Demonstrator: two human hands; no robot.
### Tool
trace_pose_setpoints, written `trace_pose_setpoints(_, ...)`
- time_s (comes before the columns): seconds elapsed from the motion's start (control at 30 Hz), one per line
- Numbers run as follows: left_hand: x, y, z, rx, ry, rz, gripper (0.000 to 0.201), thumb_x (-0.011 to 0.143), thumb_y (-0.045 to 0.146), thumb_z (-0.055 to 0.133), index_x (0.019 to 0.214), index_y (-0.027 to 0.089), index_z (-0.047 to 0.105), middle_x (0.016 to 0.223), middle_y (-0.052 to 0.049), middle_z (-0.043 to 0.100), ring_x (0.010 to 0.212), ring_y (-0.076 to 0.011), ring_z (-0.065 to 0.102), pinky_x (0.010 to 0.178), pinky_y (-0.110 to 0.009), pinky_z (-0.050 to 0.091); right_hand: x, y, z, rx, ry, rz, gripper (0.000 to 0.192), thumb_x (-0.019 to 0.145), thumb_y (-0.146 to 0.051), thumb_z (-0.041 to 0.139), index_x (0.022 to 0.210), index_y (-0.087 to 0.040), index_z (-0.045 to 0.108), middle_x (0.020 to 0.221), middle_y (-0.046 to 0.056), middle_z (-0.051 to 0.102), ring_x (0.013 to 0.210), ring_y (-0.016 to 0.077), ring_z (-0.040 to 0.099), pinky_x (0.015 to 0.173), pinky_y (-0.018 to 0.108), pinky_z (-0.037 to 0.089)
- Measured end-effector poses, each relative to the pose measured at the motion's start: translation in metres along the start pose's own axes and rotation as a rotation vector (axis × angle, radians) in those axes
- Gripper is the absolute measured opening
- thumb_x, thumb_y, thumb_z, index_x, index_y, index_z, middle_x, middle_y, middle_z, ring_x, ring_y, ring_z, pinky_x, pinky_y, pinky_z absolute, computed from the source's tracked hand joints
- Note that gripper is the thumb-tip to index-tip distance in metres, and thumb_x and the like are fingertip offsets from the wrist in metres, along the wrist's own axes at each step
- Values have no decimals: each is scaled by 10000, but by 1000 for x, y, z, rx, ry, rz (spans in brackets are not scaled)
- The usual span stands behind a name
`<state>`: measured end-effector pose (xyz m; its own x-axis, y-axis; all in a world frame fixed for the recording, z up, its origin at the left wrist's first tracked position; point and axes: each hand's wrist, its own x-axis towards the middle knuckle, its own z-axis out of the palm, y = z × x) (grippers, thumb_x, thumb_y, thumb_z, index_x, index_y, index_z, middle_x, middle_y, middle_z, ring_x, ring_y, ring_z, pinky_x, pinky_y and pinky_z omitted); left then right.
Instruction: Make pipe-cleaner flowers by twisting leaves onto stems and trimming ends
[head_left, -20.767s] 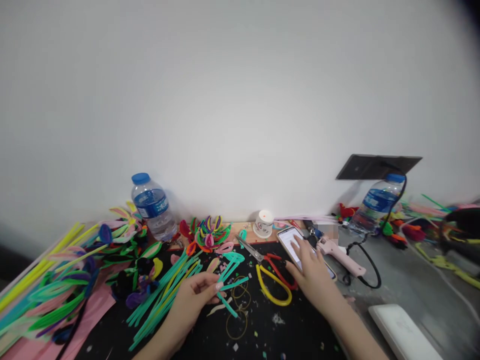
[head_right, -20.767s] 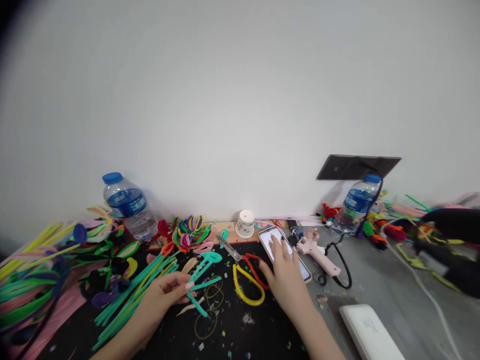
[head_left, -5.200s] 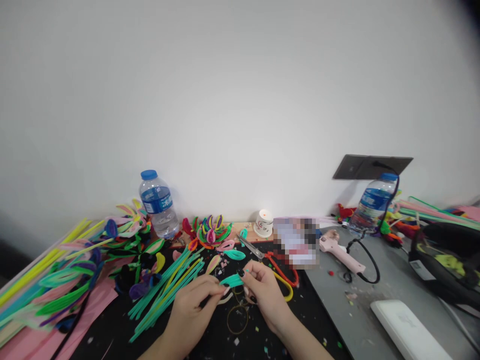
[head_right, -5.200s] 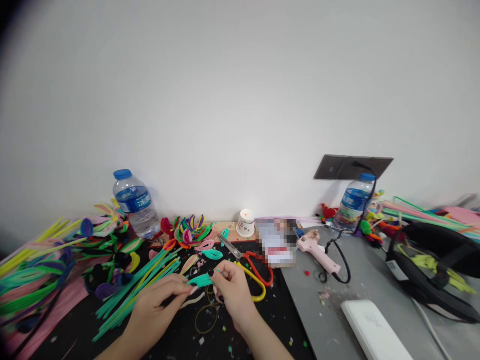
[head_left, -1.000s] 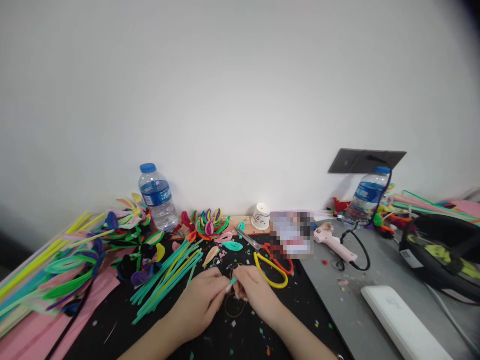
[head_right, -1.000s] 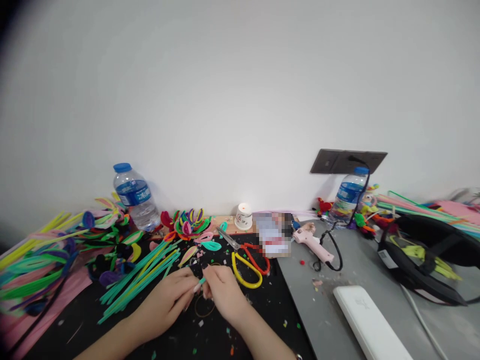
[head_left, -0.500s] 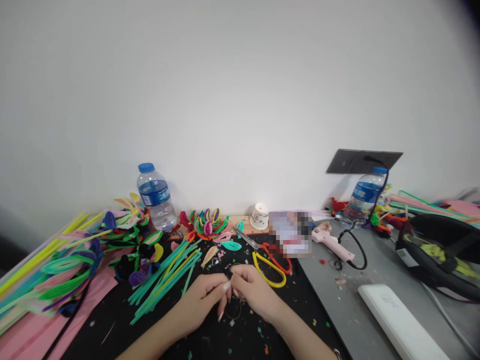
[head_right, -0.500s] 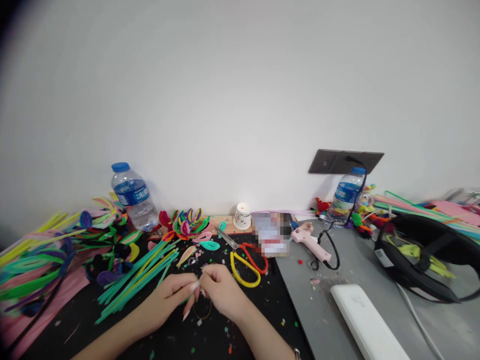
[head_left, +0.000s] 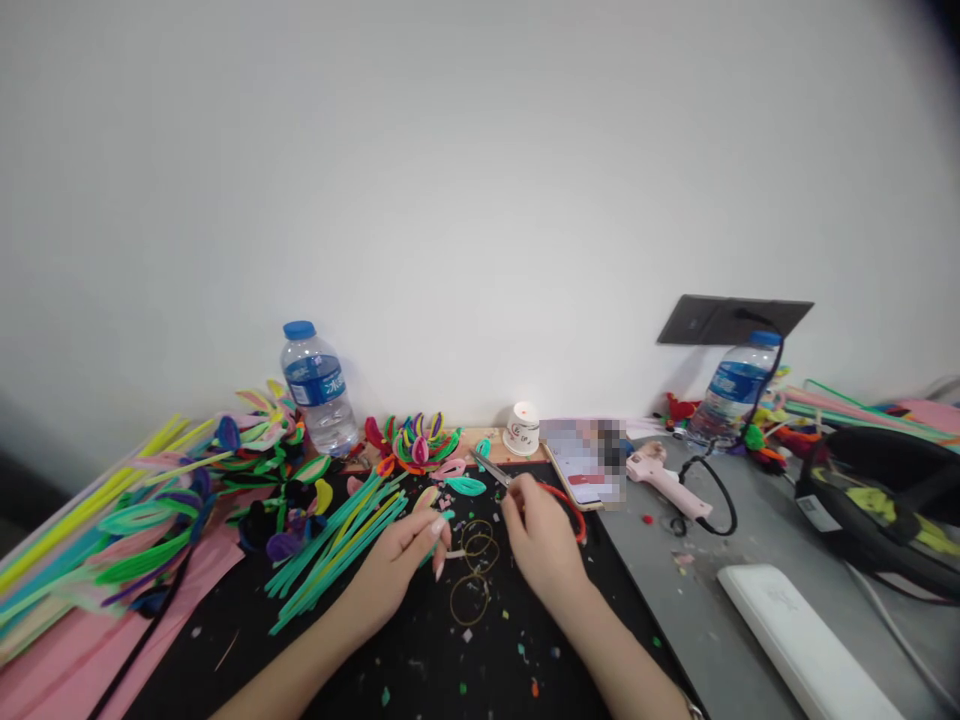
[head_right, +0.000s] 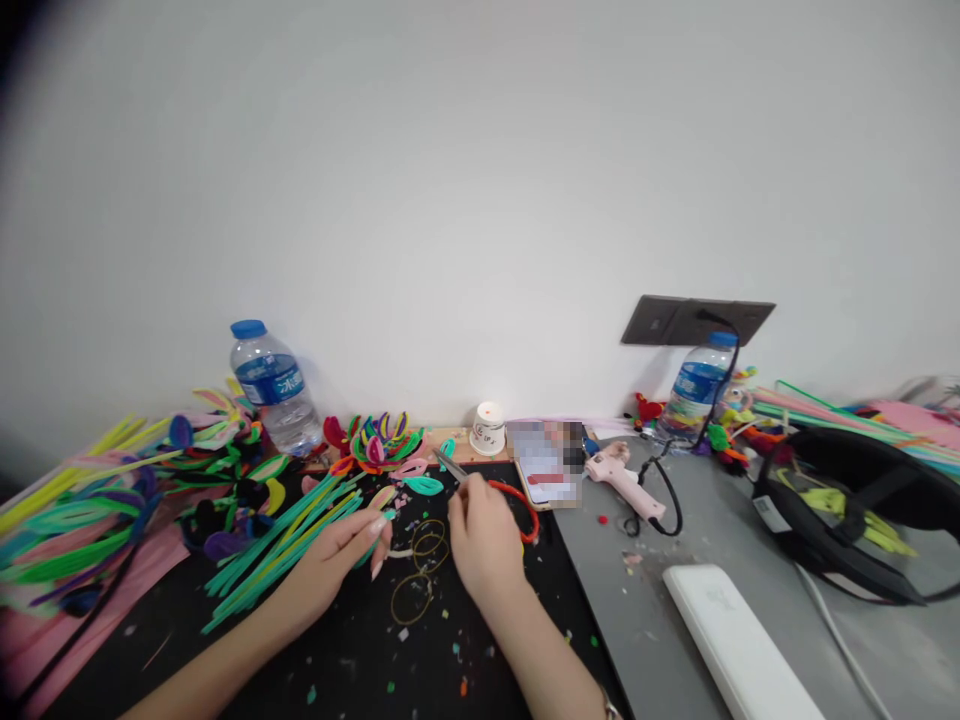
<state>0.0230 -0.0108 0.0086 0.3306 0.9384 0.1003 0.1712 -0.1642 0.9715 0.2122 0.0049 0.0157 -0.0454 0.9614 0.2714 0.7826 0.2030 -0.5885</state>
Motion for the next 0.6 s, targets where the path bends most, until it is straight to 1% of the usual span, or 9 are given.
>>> trace_pose_setpoints(0.03, 1, -2, -1, 2, 37, 13, 343, 900, 377, 368, 684, 171, 537, 571, 24, 500, 614, -140, 490, 683, -264, 377, 2, 3, -2, -139, 45, 30, 97, 848, -190, 404, 851, -174, 499, 796, 60, 565, 778, 193, 520, 674, 275, 356)
trace_pose_setpoints(0.07, 1, -4, -1, -14, 67, 14, 333, 897, 382, 370, 691, 173, 528, 576, 27, 479, 611, -139, 480, 670, -262, 382, 3, 6, -4, -257, 49, 50, 91, 813, -165, 436, 868, -165, 509, 839, 83, 568, 824, 215, 523, 709, 292, 360)
trace_pose_setpoints(0.13, 2, -9, 0, -78, 102, -6, 315, 892, 404, 368, 730, 177, 515, 578, 36, 428, 571, -129, 437, 597, -249, 383, 3, 10, -6, -432, 21, 87, 172, 749, -132, 482, 915, -151, 520, 912, 114, 563, 874, 248, 522, 741, 319, 364)
trace_pose_setpoints(0.2, 2, -12, 0, -135, 118, -36, 310, 893, 427, 350, 790, 180, 507, 583, 46, 386, 525, -117, 381, 517, -232, 354, 3, 12, -7, -519, -29, 117, 274, 704, -99, 495, 973, -142, 511, 965, 130, 552, 887, 258, 526, 738, 322, 373)
trace_pose_setpoints(0.3, 1, -11, 0, -111, 128, -48, 316, 897, 439, 334, 840, 175, 499, 600, 48, 365, 515, -111, 350, 493, -227, 323, 4, 15, -8, -528, -94, 170, 330, 670, -71, 493, 995, -125, 495, 970, 145, 554, 870, 251, 549, 714, 303, 383)
trace_pose_setpoints(0.37, 0, -8, -2, -41, 135, -51, 306, 900, 431, 335, 864, 174, 499, 601, 48, 367, 530, -116, 357, 511, -233, 320, 7, 17, -10, -506, -131, 206, 283, 662, -93, 511, 945, -107, 501, 933, 157, 571, 850, 260, 566, 702, 300, 385)
trace_pose_setpoints(0.43, -1, -4, -3, 44, 172, -34, 271, 904, 408, 341, 872, 183, 489, 608, 46, 391, 549, -122, 371, 534, -239, 323, 10, 19, -13, -481, -165, 237, 239, 658, -127, 538, 894, -99, 509, 903, 171, 587, 837, 272, 578, 683, 298, 386)
trace_pose_setpoints(0.5, -2, -2, -5, 118, 204, -13, 242, 910, 382, 337, 853, 191, 474, 614, 44, 413, 560, -129, 388, 555, -248, 328, 12, 21, -15, -454, -191, 252, 213, 655, -146, 562, 859, -108, 516, 890, 174, 602, 827, 269, 587, 659, 287, 382)
trace_pose_setpoints(0.6, -3, -2, -6, 197, 247, 21, 242, 914, 357, 329, 775, 196, 444, 629, 39, 423, 581, -135, 406, 582, -258, 336, 13, 23, -17, -421, -212, 274, 174, 650, -145, 573, 817, -134, 525, 857, 155, 624, 784, 249, 601, 602, 270, 359)
